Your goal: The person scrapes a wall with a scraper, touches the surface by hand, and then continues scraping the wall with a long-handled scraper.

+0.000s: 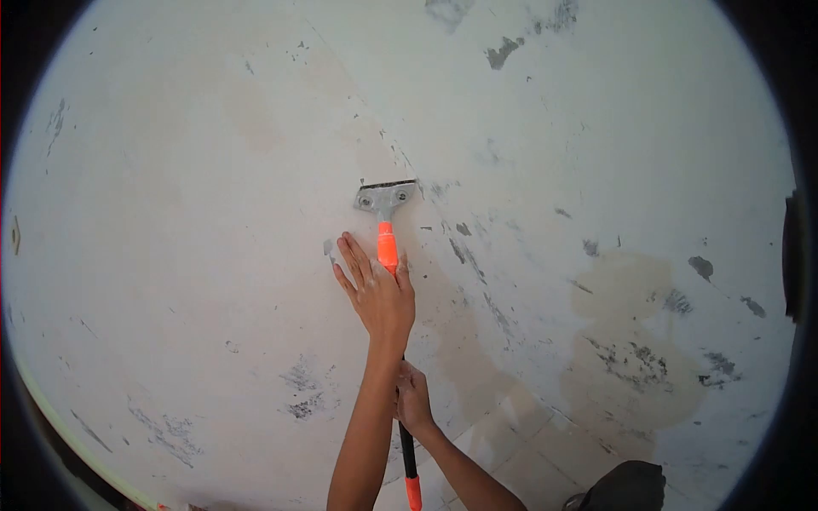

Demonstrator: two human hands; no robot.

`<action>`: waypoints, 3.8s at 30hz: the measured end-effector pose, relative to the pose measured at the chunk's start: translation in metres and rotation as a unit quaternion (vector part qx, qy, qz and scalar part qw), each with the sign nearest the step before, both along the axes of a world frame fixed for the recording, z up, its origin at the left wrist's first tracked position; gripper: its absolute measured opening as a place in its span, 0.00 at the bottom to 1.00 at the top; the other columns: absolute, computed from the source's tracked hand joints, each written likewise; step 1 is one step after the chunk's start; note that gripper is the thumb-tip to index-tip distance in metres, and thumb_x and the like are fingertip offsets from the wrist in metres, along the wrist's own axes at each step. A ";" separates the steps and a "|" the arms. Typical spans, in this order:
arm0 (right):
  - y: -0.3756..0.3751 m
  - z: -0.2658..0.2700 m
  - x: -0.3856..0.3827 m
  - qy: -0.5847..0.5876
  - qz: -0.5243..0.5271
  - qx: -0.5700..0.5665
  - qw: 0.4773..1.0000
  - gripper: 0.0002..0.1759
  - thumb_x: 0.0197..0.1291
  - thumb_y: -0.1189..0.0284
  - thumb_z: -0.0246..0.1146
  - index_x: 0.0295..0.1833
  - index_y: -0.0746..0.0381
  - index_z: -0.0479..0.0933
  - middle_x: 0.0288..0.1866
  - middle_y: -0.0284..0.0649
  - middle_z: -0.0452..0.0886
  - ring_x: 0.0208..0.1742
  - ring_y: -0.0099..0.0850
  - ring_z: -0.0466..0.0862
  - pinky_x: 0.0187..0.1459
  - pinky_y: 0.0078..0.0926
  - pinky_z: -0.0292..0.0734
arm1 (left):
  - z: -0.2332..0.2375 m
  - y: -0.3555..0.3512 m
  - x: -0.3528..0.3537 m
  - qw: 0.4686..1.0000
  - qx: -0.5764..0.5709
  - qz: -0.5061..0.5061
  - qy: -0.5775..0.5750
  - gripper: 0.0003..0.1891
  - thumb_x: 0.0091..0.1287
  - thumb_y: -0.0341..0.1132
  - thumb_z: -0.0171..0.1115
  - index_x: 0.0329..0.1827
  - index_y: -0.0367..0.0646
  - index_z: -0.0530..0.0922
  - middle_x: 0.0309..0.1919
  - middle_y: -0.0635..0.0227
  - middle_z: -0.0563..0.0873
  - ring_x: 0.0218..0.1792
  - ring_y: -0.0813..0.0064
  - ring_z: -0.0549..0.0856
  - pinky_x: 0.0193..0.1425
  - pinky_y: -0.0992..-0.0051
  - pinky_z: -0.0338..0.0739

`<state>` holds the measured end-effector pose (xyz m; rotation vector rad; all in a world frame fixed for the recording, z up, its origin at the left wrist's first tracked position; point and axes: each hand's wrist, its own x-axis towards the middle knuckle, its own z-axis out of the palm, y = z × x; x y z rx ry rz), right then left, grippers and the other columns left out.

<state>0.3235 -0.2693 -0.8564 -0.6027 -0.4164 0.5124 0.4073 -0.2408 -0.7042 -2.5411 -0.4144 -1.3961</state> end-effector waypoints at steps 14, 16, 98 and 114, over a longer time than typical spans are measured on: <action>-0.023 -0.003 0.005 -0.036 -0.022 -0.082 0.996 0.27 0.84 0.51 0.46 0.40 0.61 0.75 0.20 0.26 0.67 0.21 0.18 0.67 0.25 0.22 0.62 | -0.012 0.002 0.000 1.000 -0.019 0.006 -0.023 0.33 0.82 0.50 0.50 0.64 0.16 0.73 0.85 0.40 0.49 0.87 0.49 0.43 0.86 0.45 0.35; -0.019 -0.016 0.000 -0.052 -0.061 -0.093 0.992 0.27 0.84 0.51 0.46 0.39 0.61 0.75 0.20 0.26 0.67 0.20 0.18 0.67 0.23 0.23 0.62 | -0.024 0.005 -0.002 0.998 -0.018 -0.005 -0.057 0.35 0.82 0.50 0.50 0.65 0.13 0.71 0.85 0.41 0.50 0.87 0.49 0.44 0.86 0.45 0.36; -0.019 0.013 0.017 -0.043 -0.030 -0.053 0.997 0.24 0.84 0.53 0.47 0.40 0.60 0.73 0.21 0.27 0.67 0.18 0.18 0.65 0.20 0.21 0.61 | 0.007 -0.002 0.012 0.999 -0.021 -0.007 -0.043 0.35 0.81 0.49 0.51 0.63 0.13 0.72 0.86 0.43 0.48 0.88 0.52 0.42 0.87 0.45 0.35; -0.027 0.004 0.009 -0.031 -0.003 -0.057 0.998 0.25 0.84 0.51 0.47 0.41 0.59 0.73 0.19 0.26 0.67 0.17 0.17 0.65 0.18 0.21 0.60 | -0.006 -0.003 0.005 0.999 -0.009 0.020 -0.031 0.35 0.82 0.50 0.51 0.70 0.17 0.69 0.86 0.42 0.49 0.87 0.50 0.42 0.86 0.44 0.36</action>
